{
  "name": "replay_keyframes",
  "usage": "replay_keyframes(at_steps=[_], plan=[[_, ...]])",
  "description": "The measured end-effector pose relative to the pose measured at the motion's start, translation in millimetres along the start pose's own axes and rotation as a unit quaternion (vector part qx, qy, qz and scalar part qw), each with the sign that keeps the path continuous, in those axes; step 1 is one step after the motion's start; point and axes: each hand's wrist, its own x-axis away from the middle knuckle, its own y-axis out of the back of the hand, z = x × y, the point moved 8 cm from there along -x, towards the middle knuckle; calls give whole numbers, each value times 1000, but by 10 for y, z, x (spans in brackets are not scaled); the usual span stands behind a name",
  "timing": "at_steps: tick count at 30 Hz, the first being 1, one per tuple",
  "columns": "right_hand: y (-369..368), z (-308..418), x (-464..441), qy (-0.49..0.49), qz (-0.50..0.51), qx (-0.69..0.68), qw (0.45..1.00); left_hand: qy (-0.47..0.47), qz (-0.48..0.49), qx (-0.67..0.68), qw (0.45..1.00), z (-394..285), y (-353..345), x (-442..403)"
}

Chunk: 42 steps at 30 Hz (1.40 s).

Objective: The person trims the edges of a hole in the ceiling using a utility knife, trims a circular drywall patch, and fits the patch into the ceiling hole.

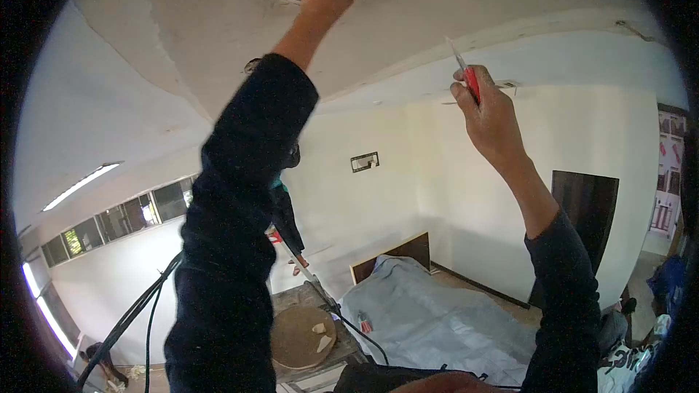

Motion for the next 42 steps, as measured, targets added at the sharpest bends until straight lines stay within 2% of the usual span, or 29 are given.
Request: replay_keyframes(at_steps=[2,4,9,10,11,12,14,15,16,17,18,21,25,29,30,32,34,35,37,38,41,42], plan=[[-16,87,-74,27,-29,-10,999,41,-103,51,993,45,72,101],[-144,115,-165,-13,17,8,1000,47,-86,65,993,80,56,114],[-210,254,-405,37,12,38,999,23,-74,62,995,184,72,55],[-209,287,-500,42,17,63,997,42,84,139,986,358,-114,-93],[-195,312,-613,46,13,72,996,55,237,211,947,449,-323,-185],[-214,328,-704,43,16,79,996,53,234,216,946,556,-373,-289],[-260,342,-899,42,13,87,995,149,288,395,860,766,-643,-379],[-312,387,-978,68,9,98,993,197,312,477,798,834,-755,-356],[-355,454,-1015,95,4,110,989,196,310,479,797,729,-664,-327],[-384,547,-1020,97,6,113,989,103,273,249,923,551,-376,-340],[-409,655,-1024,87,7,141,986,4,214,-1,977,365,-106,-366],[-550,725,-1048,69,-6,156,985,-38,260,52,963,187,-15,-304],[-671,805,-1075,71,-56,116,989,-26,256,78,963,184,-24,-332],[-756,937,-1164,66,-108,110,986,105,329,204,916,318,-254,-370],[-756,917,-1192,44,-116,69,990,134,345,236,899,341,-310,-366],[-844,917,-1238,21,-123,30,992,122,352,265,889,343,-332,-331],[-896,891,-1281,-20,-189,-2,982,109,359,294,879,300,-319,-307],[-998,800,-1340,-21,-186,0,982,102,345,244,900,312,-283,-303],[-1039,879,-1408,69,-258,73,961,94,331,193,919,333,-266,-307],[-1088,880,-1479,69,-257,73,961,90,335,231,909,332,-288,-306],[-1142,680,-1713,-21,-289,-74,954,76,343,341,872,368,-422,-341],[-1271,581,-1931,0,-261,-26,965,69,347,377,856,335,-449,-344]])
